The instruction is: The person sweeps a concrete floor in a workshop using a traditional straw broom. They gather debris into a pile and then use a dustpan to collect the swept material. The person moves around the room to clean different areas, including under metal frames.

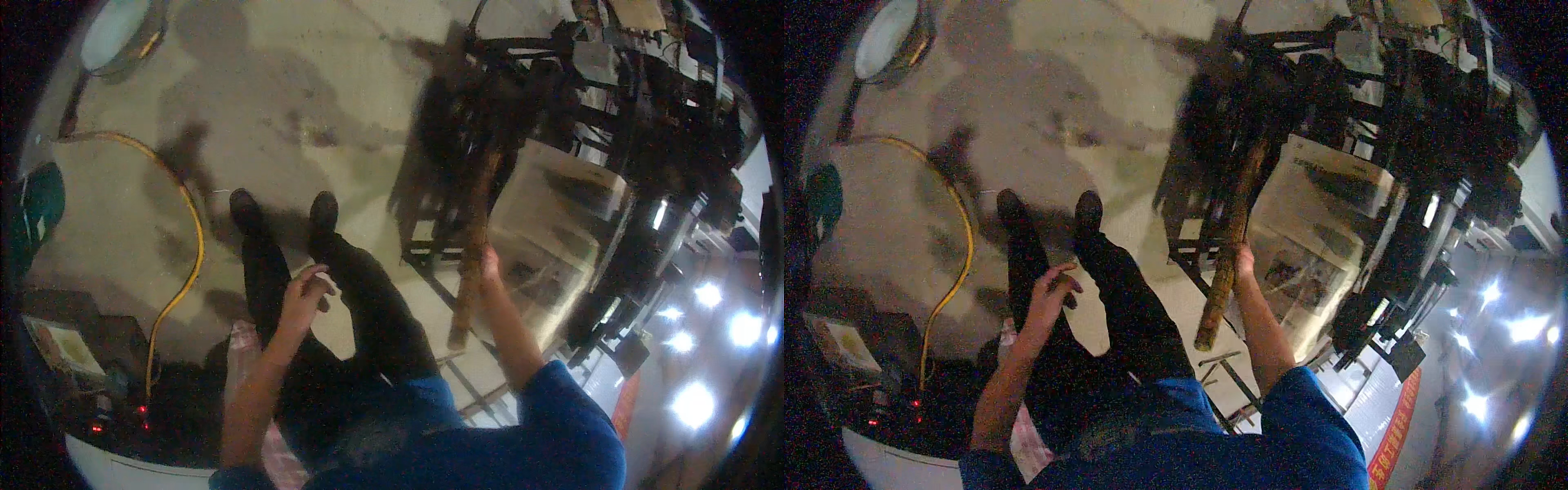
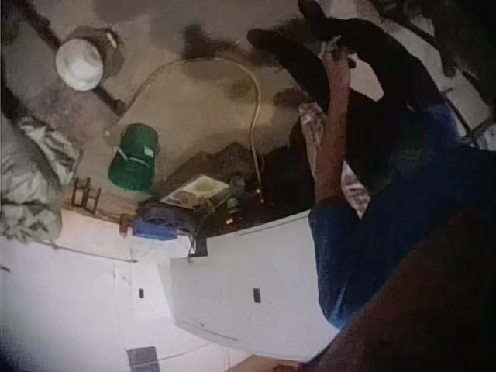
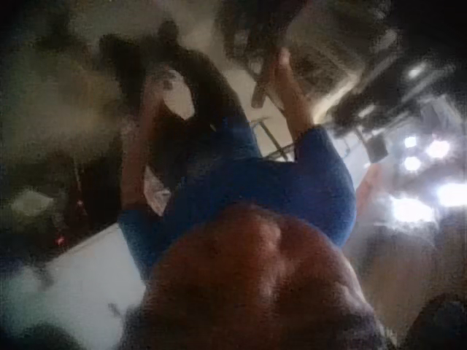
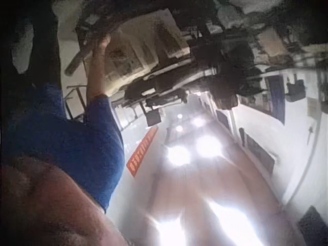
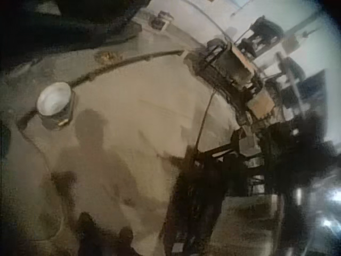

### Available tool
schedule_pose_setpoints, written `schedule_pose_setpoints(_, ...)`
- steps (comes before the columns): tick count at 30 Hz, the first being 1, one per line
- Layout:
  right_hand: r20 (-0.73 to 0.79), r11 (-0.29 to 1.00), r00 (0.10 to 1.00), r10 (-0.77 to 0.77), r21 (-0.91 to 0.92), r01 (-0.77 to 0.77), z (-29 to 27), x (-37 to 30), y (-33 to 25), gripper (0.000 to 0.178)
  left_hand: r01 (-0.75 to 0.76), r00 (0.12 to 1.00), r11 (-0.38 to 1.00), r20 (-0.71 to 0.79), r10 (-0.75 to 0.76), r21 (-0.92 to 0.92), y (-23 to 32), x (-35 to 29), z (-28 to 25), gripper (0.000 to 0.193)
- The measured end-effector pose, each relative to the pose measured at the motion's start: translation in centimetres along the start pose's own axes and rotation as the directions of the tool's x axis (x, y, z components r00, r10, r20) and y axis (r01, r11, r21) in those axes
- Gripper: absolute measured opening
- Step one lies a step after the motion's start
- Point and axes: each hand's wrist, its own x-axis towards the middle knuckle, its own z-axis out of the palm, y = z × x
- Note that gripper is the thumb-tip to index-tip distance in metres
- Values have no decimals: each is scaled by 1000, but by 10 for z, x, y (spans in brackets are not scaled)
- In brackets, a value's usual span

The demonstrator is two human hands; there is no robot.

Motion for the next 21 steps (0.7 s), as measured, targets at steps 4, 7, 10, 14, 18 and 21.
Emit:
schedule_pose_setpoints(4, -158, 986, 985, -64, -160, 38, -12, 49, 11, 29, 83, 995, 995, 45, -85, 56, -22, 50, -23, 30)
schedule_pose_setpoints(7, -239, 972, 963, -128, -225, 73, 43, 42, 8, 45, 151, 988, 988, 27, -152, 22, -27, 74, -11, 30)
schedule_pose_setpoints(10, -258, 966, 952, -164, -237, 103, 60, -5, 19, 57, 197, 979, 979, 57, -195, -42, -47, 101, 11, 30)
schedule_pose_setpoints(14, -321, 947, 940, -118, -320, 9, 109, -83, 14, 69, 158, 964, 987, 209, -162, 40, -40, 100, 35, 29)
schedule_pose_setpoints(18, -258, 989, 961, -100, -128, 69, 163, -108, 20, 76, 286, 822, 952, 483, -301, 106, -47, 27, 70, 34)
schedule_pose_setpoints(21, -29, 976, 979, -202, -91, 199, 219, -71, 36, 78, 534, 763, 842, 470, -444, -71, -59, -37, 76, 42)
